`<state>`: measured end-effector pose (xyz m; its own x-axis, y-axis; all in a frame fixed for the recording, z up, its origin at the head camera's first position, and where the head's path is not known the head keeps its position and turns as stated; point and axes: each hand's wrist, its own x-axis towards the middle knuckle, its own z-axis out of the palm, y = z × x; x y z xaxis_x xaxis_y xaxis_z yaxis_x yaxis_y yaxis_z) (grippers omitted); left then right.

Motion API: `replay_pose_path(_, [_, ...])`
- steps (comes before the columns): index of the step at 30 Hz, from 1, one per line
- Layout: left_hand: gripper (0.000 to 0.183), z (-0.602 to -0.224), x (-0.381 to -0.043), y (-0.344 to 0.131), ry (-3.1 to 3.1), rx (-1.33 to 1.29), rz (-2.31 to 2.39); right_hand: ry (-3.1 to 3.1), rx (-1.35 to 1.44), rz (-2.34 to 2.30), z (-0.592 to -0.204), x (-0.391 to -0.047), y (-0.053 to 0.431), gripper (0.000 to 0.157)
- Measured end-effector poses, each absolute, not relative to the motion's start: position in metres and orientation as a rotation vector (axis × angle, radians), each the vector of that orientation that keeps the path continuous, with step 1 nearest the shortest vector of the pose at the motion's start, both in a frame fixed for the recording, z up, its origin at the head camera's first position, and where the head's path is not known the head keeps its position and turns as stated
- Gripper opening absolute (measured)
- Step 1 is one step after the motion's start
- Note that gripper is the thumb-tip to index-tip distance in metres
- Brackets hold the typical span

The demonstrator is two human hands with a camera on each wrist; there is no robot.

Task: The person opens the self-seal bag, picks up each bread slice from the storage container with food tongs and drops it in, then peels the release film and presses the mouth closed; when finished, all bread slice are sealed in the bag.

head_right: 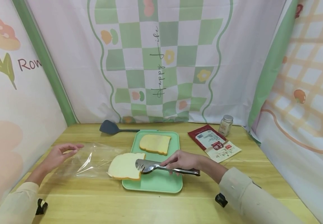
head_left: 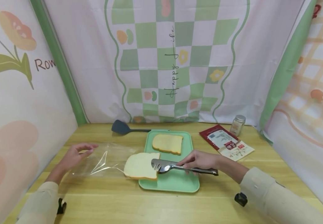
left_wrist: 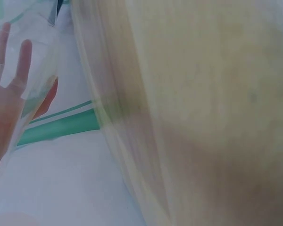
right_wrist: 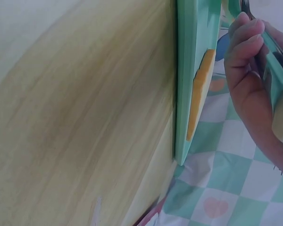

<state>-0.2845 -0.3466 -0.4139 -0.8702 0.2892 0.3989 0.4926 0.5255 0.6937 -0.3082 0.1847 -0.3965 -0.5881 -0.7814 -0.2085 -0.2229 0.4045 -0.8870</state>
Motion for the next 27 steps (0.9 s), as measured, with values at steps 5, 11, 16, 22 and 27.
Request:
replay_pose_path(5, [0.007,-0.414,-0.284,-0.348,-2.523,-0.663,-1.262,2.041,-0.875,-1.164,-0.394,-0.305,0.186,0.030])
replay_pose_path(11, [0.010,-0.415,-0.285,-0.348,-2.516,-0.622,-1.333,2.056,-0.922,-1.144,-0.391,-0.309,0.191,0.029])
replay_pose_path(16, [0.016,-0.416,-0.285,-0.348,-2.519,-0.585,-1.343,2.033,-0.964,-1.161,-0.389,-0.315,0.199,0.029])
replay_pose_path(22, [0.014,-0.416,-0.285,-0.348,-2.513,-0.608,-1.332,2.029,-0.983,-1.182,-0.392,-0.320,0.199,0.030])
replay_pose_path(27, [0.011,-0.416,-0.285,-0.349,-2.551,-0.594,-1.325,2.045,-0.971,-1.185,-0.397,-0.321,0.190,0.030])
